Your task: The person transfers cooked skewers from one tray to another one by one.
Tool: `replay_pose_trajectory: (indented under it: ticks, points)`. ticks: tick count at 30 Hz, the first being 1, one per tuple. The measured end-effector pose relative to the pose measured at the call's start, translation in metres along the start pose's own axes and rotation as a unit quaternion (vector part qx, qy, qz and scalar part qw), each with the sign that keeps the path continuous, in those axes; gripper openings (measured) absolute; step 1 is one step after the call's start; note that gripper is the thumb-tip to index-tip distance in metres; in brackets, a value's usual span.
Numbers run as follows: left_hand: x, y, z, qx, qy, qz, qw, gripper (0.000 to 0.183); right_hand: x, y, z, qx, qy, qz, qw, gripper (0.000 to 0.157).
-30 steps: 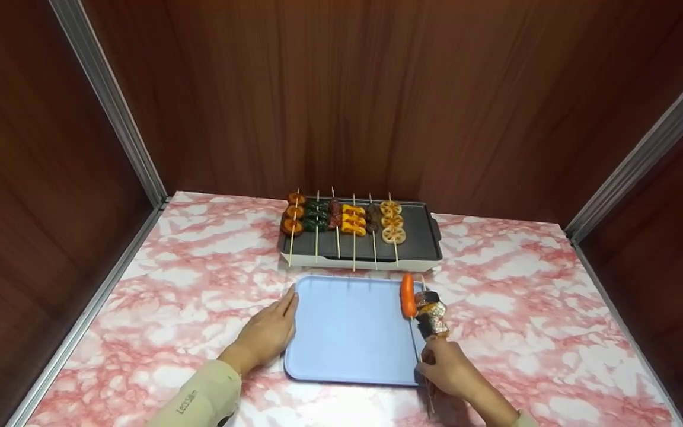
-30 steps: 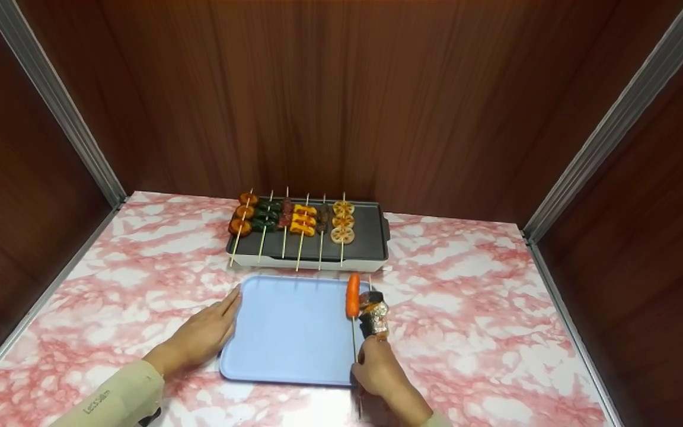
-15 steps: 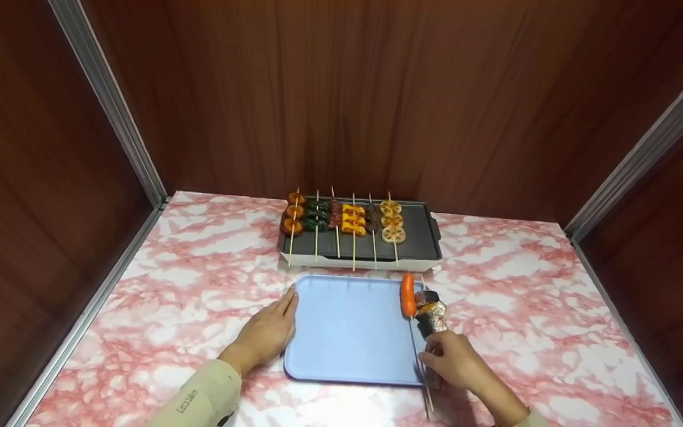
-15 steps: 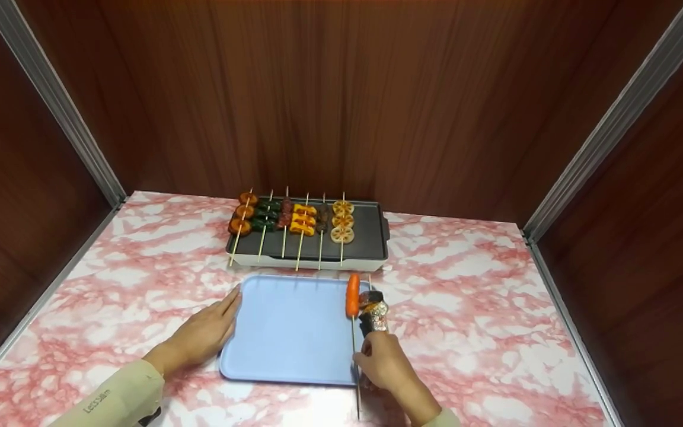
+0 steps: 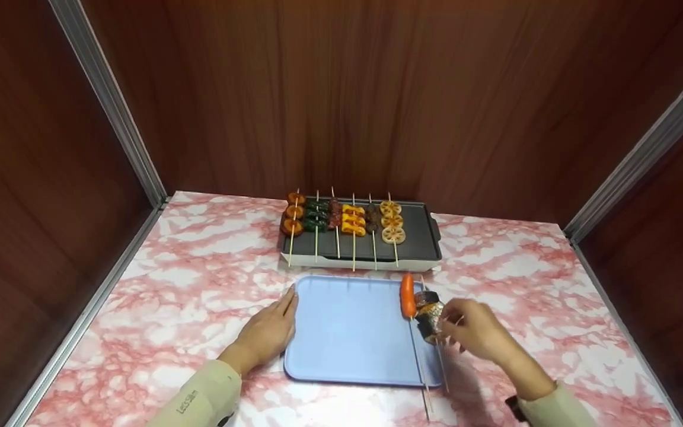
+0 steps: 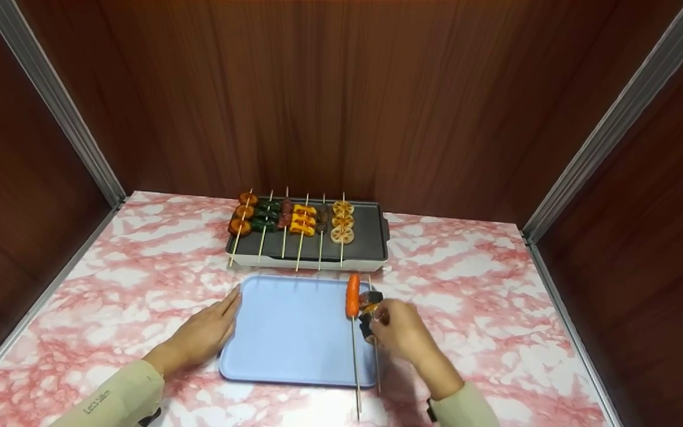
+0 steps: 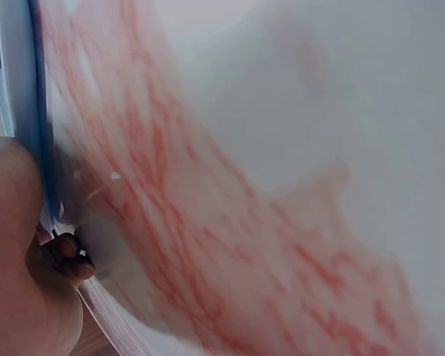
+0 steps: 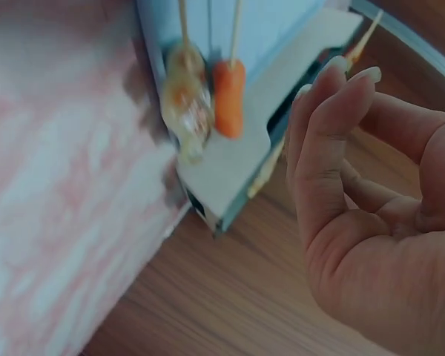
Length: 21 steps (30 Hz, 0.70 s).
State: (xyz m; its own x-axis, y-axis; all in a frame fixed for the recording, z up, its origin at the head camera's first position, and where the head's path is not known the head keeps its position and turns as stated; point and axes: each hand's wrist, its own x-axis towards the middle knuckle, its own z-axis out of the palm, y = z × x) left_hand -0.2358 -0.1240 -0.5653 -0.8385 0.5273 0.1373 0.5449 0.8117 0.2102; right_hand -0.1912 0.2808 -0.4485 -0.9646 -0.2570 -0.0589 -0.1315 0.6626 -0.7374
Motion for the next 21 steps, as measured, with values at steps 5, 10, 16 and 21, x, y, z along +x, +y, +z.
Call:
replay_pose_trajectory:
  ticks: [5, 10, 16, 21]
  points:
    - [0.000, 0.000, 0.002, -0.005, -0.012, -0.010, 0.9999, 0.058, 0.010, -0.002, -0.016, -0.022, 0.011, -0.021, 0.999, 0.014]
    - [-0.001, -0.001, 0.003, 0.004, -0.002, -0.005, 1.0000, 0.057, 0.023, -0.003, -0.031, -0.037, 0.015, -0.019, 0.999, 0.018]
    - [0.000, -0.001, 0.001, 0.003, -0.001, -0.007, 1.0000, 0.058, 0.047, -0.003, -0.046, -0.032, 0.005, -0.024, 0.999, 0.022]
    - [0.001, 0.000, -0.001, -0.002, -0.008, -0.013, 0.9999, 0.058, 0.071, 0.002, -0.051, -0.023, -0.003, -0.036, 0.999, 0.021]
